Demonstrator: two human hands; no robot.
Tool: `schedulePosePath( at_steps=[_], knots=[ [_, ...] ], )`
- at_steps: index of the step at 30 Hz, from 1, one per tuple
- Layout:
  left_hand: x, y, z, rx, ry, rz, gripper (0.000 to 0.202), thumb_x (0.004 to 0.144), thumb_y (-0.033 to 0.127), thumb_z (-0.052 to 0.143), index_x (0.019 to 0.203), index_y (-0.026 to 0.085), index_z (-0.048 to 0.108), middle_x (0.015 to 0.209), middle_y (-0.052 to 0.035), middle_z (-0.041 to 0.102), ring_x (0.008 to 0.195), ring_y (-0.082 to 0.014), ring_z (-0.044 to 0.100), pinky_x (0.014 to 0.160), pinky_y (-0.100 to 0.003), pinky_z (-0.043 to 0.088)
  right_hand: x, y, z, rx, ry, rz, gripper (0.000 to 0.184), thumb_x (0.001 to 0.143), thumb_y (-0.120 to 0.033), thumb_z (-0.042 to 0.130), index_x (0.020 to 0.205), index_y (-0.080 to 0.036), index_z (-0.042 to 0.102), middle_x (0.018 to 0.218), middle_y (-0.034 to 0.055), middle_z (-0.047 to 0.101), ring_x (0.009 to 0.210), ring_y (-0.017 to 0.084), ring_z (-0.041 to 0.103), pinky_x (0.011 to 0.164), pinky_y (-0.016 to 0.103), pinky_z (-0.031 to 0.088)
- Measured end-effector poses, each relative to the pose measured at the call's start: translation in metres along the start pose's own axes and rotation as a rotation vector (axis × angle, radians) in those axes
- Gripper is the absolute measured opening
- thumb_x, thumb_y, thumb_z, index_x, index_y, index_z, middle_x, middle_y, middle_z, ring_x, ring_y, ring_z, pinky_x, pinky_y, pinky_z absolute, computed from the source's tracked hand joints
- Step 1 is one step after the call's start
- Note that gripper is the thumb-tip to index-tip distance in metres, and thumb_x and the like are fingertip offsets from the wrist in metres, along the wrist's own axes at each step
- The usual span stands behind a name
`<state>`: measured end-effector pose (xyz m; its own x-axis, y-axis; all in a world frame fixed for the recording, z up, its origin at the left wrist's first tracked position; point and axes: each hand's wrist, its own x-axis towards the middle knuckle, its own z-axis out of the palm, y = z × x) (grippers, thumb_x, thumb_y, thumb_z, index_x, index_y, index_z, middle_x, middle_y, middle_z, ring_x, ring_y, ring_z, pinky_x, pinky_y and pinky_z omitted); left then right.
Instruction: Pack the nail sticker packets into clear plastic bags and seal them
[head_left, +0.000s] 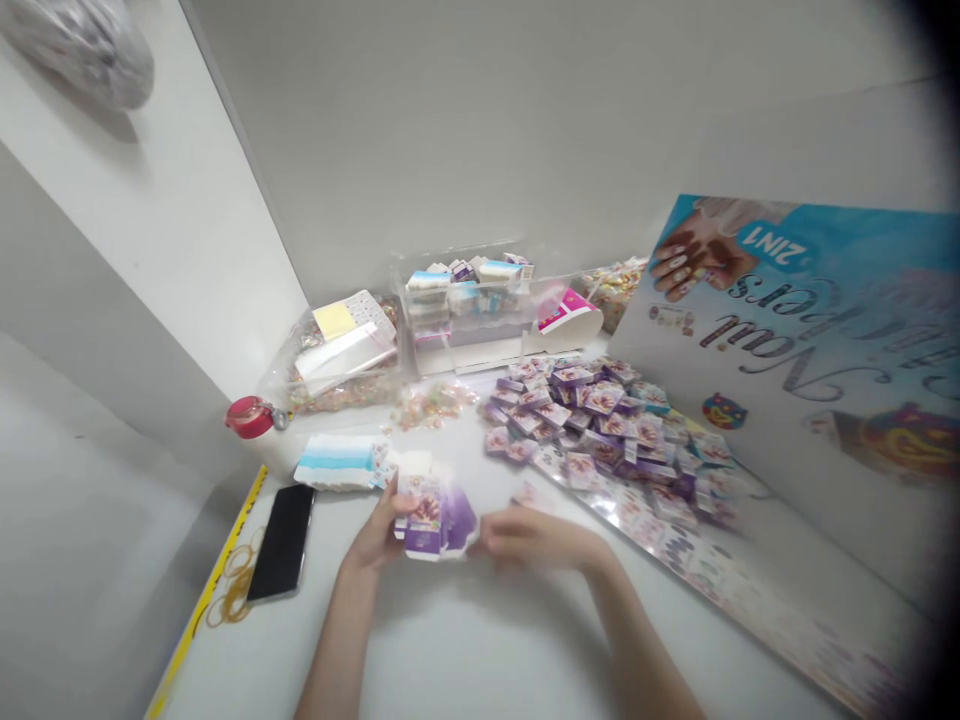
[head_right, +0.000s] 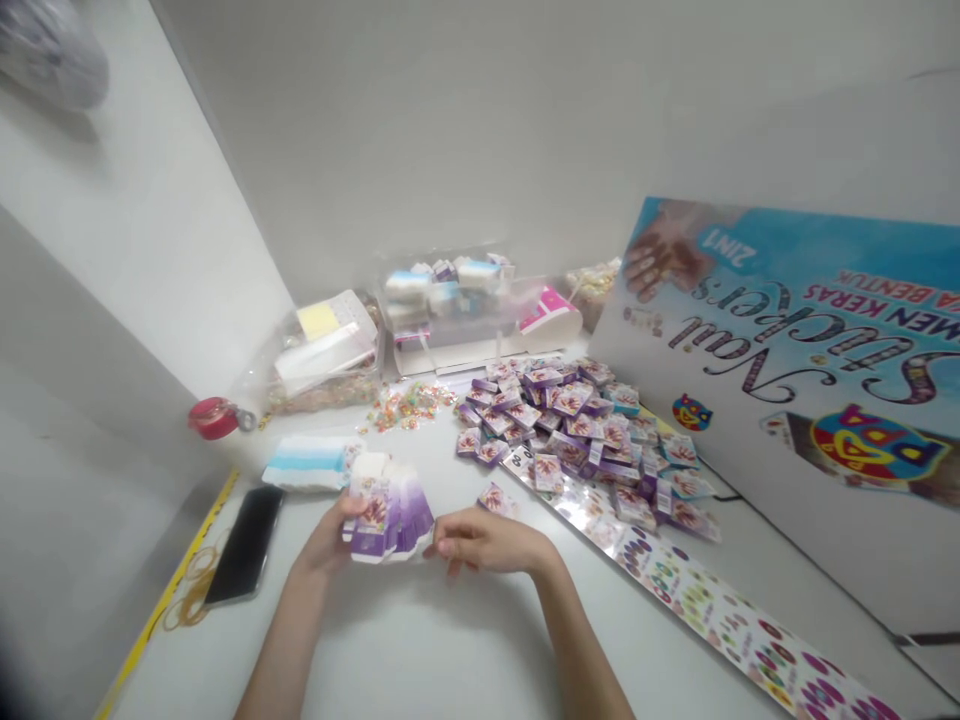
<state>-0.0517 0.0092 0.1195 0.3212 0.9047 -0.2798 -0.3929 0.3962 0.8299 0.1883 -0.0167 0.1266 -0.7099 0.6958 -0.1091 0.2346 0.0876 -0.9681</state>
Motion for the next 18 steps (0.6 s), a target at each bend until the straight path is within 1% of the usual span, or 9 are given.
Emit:
schedulePosePath(
  at_steps=[3, 5, 7, 10, 12, 15, 18],
  knots=[
    [-0.001, 0.006, 0.001, 0.064, -0.025, -0.002, 0.059, 0.059, 0.018, 0.071, 0.117, 0.023, 0.058, 0.092, -0.0054, 0.070, 0.075, -0.0218, 0.066, 0.063, -0.029, 0.051, 0.002, 0.002, 0.002, -0.128, 0.062, -0.054, 0.025, 0.090, -0.036, 0.045, 0.077, -0.020, 0.060, 0.077, 0.0005, 0.059, 0.074, 0.014, 0.054, 0.067, 0.023, 0.042],
    [-0.003, 0.008, 0.003, 0.120, -0.044, 0.010, 0.060, 0.060, 0.017, 0.071, 0.118, 0.024, 0.057, 0.095, -0.0057, 0.070, 0.075, -0.0216, 0.066, 0.064, -0.028, 0.051, 0.003, 0.003, 0.003, -0.158, 0.085, -0.053, 0.023, 0.090, -0.032, 0.045, 0.076, -0.020, 0.059, 0.075, -0.0006, 0.056, 0.071, 0.013, 0.051, 0.066, 0.023, 0.040],
    [-0.004, 0.009, 0.003, 0.136, -0.043, 0.016, 0.061, 0.060, 0.018, 0.071, 0.120, 0.024, 0.056, 0.098, -0.0061, 0.069, 0.079, -0.0229, 0.066, 0.066, -0.030, 0.051, 0.005, 0.003, 0.004, -0.147, 0.052, -0.045, 0.022, 0.089, -0.030, 0.045, 0.074, -0.020, 0.058, 0.072, -0.0013, 0.054, 0.068, 0.013, 0.049, 0.065, 0.023, 0.039],
    [-0.004, 0.005, -0.001, 0.063, -0.034, 0.020, 0.066, 0.059, 0.020, 0.069, 0.123, 0.024, 0.054, 0.098, -0.0064, 0.069, 0.083, -0.0256, 0.066, 0.068, -0.032, 0.052, 0.007, 0.003, 0.007, -0.088, -0.055, -0.066, 0.021, 0.088, -0.031, 0.048, 0.074, -0.020, 0.058, 0.073, -0.0011, 0.055, 0.069, 0.013, 0.051, 0.066, 0.023, 0.041],
    [-0.003, 0.001, -0.003, 0.013, -0.053, 0.035, 0.068, 0.059, 0.021, 0.068, 0.125, 0.024, 0.052, 0.098, -0.0066, 0.069, 0.083, -0.0258, 0.067, 0.068, -0.033, 0.052, 0.009, 0.003, 0.009, -0.061, -0.073, -0.083, 0.022, 0.088, -0.033, 0.047, 0.075, -0.020, 0.059, 0.076, -0.0002, 0.057, 0.073, 0.014, 0.053, 0.069, 0.024, 0.042],
    [0.000, -0.003, -0.004, 0.011, -0.088, 0.049, 0.069, 0.060, 0.020, 0.066, 0.127, 0.024, 0.049, 0.100, -0.0061, 0.068, 0.082, -0.0239, 0.067, 0.069, -0.032, 0.052, 0.009, 0.003, 0.009, -0.062, 0.012, -0.081, 0.025, 0.089, -0.037, 0.047, 0.079, -0.019, 0.060, 0.082, 0.0014, 0.059, 0.079, 0.015, 0.055, 0.073, 0.025, 0.043],
    [0.003, -0.002, -0.003, 0.047, -0.115, 0.031, 0.070, 0.062, 0.018, 0.065, 0.129, 0.024, 0.047, 0.100, -0.0052, 0.068, 0.080, -0.0214, 0.066, 0.068, -0.030, 0.051, 0.007, 0.004, 0.005, -0.049, 0.079, -0.081, 0.030, 0.090, -0.043, 0.045, 0.082, -0.018, 0.059, 0.085, 0.0022, 0.060, 0.084, 0.016, 0.055, 0.079, 0.026, 0.042]
  ],
)
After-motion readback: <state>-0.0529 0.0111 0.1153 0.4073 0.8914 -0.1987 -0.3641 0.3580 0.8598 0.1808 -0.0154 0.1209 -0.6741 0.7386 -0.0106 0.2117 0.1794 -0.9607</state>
